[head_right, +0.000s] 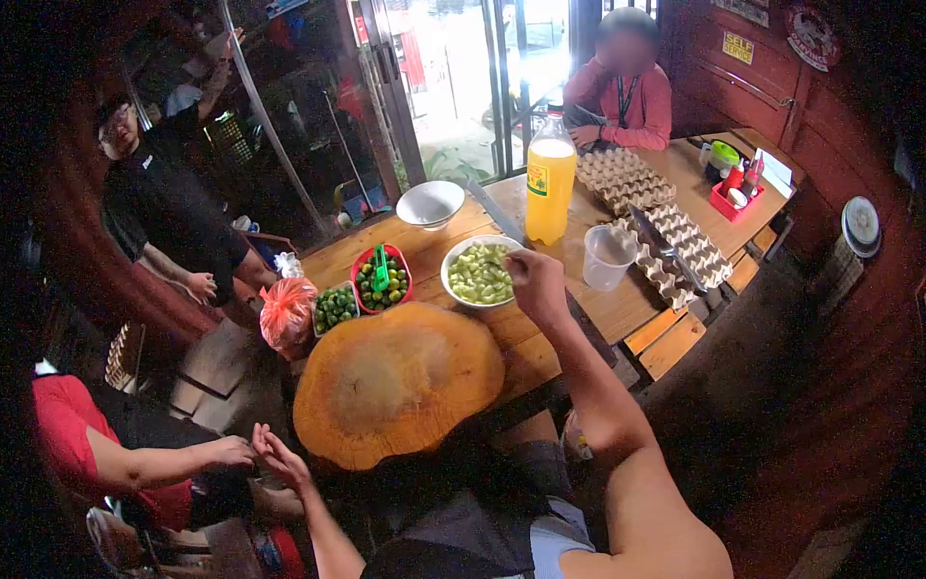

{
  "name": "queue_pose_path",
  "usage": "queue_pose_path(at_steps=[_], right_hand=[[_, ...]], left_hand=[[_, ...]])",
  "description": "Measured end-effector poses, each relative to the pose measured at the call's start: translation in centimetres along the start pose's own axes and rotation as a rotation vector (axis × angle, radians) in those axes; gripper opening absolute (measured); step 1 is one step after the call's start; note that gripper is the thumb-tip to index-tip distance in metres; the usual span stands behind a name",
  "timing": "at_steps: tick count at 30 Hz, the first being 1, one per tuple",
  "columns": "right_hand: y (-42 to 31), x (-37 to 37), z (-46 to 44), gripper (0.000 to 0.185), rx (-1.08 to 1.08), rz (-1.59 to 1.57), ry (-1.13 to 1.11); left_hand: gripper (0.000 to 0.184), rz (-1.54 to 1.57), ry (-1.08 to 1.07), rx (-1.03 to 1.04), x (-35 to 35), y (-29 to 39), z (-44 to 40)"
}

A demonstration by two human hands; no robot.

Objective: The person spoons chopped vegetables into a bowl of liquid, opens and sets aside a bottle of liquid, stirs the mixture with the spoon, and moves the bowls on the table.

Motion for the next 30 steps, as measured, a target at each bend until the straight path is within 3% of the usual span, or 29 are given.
queue_pose_path(at_steps=[2, 6, 13, 18, 22, 27, 30], right_hand=[[-5.8, -0.7, -0.3, 0.012, -0.258, 0.154, -0.031], [-9.8, -1.4, -1.1, 0.007, -0.415, 0.095, -0.012], [-6.9, 1.8, -0.7, 0.005, -0.444, 0.129, -0.188], [-8.4, -2.2, -2.3, 0.005, -0.436, 0.076, -0.028], [-5.2, -0.4, -1.8, 0.009, -0.430, 0.179, -0.201], [-5.9, -2.2, -2.7, 0.007, -0.363, 0.145, -0.093], [-6.2, -1.2, -3.0, 0.008, -0.482, 0.117, -0.126]], left_hand=[[0.050, -0.012, 0.007, -0.004, 0.2, 1.4, 0.0], [0.049, -0.034, -0.012, -0.003, 0.1, 1.2, -0.1], [0.047, -0.032, 0.015, -0.025, 0.0, 1.2, 0.0], [0.045, -0.010, -0.027, -0.012, 0.5, 1.3, -0.1], [0.044, -0.031, -0.036, -0.014, 0.4, 1.6, -0.5], [0.044, 0.002, -0.009, -0.024, 0.6, 2.1, -0.1], [0.046, -0.049, -0.028, 0.017, 0.3, 1.2, -0.3]])
Point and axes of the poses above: each hand's wrist, its own z-axis away from the middle knuckle, its own x-axis out of the palm, y = z × x, the point moved 8 cm from there along -z, towards the middle knuckle
